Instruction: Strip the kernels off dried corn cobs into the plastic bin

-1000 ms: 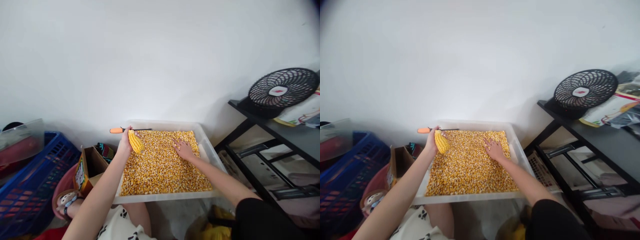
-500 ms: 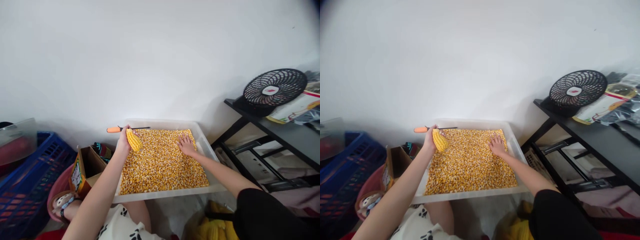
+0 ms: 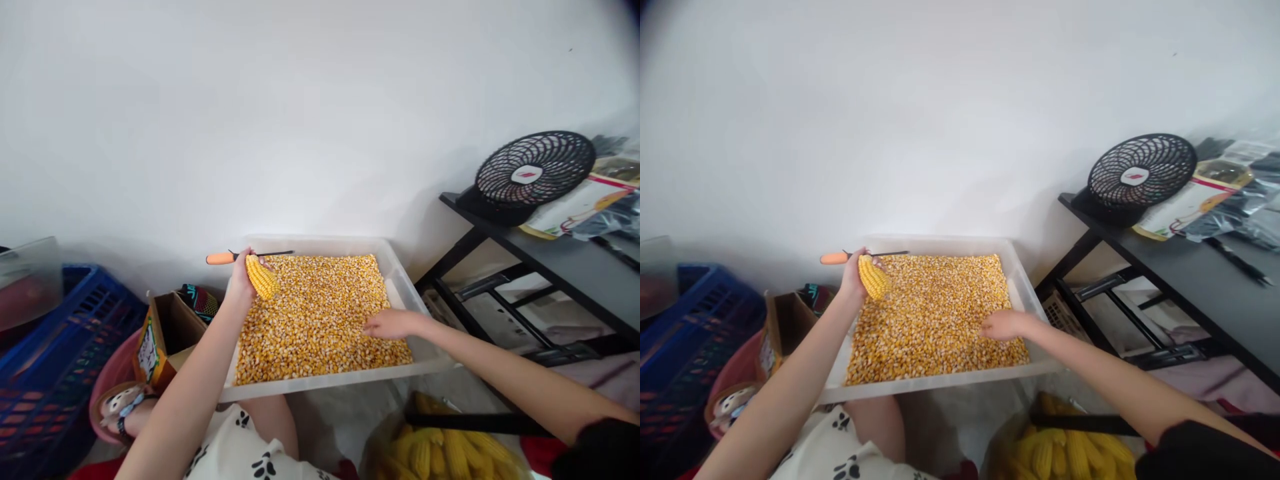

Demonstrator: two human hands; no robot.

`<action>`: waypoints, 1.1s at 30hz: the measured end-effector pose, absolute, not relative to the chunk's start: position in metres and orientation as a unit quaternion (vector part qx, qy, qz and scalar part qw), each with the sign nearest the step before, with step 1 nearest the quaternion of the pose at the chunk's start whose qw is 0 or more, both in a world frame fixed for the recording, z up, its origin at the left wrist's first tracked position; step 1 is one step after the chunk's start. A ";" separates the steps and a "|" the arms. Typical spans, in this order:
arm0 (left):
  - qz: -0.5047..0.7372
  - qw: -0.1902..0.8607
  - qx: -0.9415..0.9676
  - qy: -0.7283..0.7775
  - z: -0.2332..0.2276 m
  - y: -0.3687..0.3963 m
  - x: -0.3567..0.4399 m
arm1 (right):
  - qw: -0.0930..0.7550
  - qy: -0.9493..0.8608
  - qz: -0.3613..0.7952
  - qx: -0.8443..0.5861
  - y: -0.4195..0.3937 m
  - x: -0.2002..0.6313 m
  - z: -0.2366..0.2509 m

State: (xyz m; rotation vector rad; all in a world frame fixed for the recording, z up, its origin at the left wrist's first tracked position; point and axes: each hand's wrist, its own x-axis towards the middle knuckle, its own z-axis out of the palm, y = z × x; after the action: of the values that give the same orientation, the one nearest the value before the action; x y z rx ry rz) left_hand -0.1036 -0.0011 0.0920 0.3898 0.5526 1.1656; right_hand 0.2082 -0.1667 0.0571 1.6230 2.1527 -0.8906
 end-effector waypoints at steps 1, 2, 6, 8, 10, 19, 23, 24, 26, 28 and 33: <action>0.540 0.781 0.181 0.258 0.093 -0.001 -0.104 | 0.102 0.776 -0.264 0.563 -0.160 0.196 0.061; 0.539 0.779 0.182 0.263 0.093 -0.001 -0.104 | 0.040 0.804 -0.204 0.557 -0.154 0.182 0.060; 0.534 0.772 0.193 0.285 0.089 0.000 -0.103 | -0.031 0.934 -0.131 0.332 -0.137 0.128 0.023; 0.531 0.771 0.201 0.290 0.086 0.001 -0.102 | -0.031 0.953 -0.130 0.273 -0.127 0.119 0.000; 0.525 0.775 0.204 0.287 0.084 0.003 -0.102 | -0.028 0.957 -0.117 0.266 -0.111 0.126 -0.014; 0.529 0.782 0.183 0.275 0.087 0.003 -0.105 | -0.044 0.844 0.006 0.534 -0.091 0.217 -0.023; 0.507 0.780 0.192 0.312 0.086 0.004 -0.104 | -0.024 0.818 -0.019 0.574 -0.110 0.236 -0.031; 0.495 0.778 0.208 0.326 0.085 0.004 -0.103 | -0.017 0.817 -0.037 0.575 -0.111 0.237 -0.030; 0.467 0.769 0.263 0.349 0.082 0.004 -0.102 | -0.029 0.806 -0.065 0.588 -0.106 0.228 -0.022; 0.441 0.748 0.331 0.369 0.078 0.002 -0.099 | -0.096 0.782 -0.089 0.609 -0.095 0.206 -0.004; 0.334 0.677 0.542 0.369 0.066 -0.009 -0.089 | -0.414 0.633 -0.309 0.577 -0.057 0.112 0.048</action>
State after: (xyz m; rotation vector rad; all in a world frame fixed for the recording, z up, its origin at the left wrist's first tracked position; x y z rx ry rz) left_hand -0.0888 -0.0091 0.0662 1.2188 0.8300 0.7510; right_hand 0.1124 -0.0570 0.0481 2.5311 2.7767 -1.3576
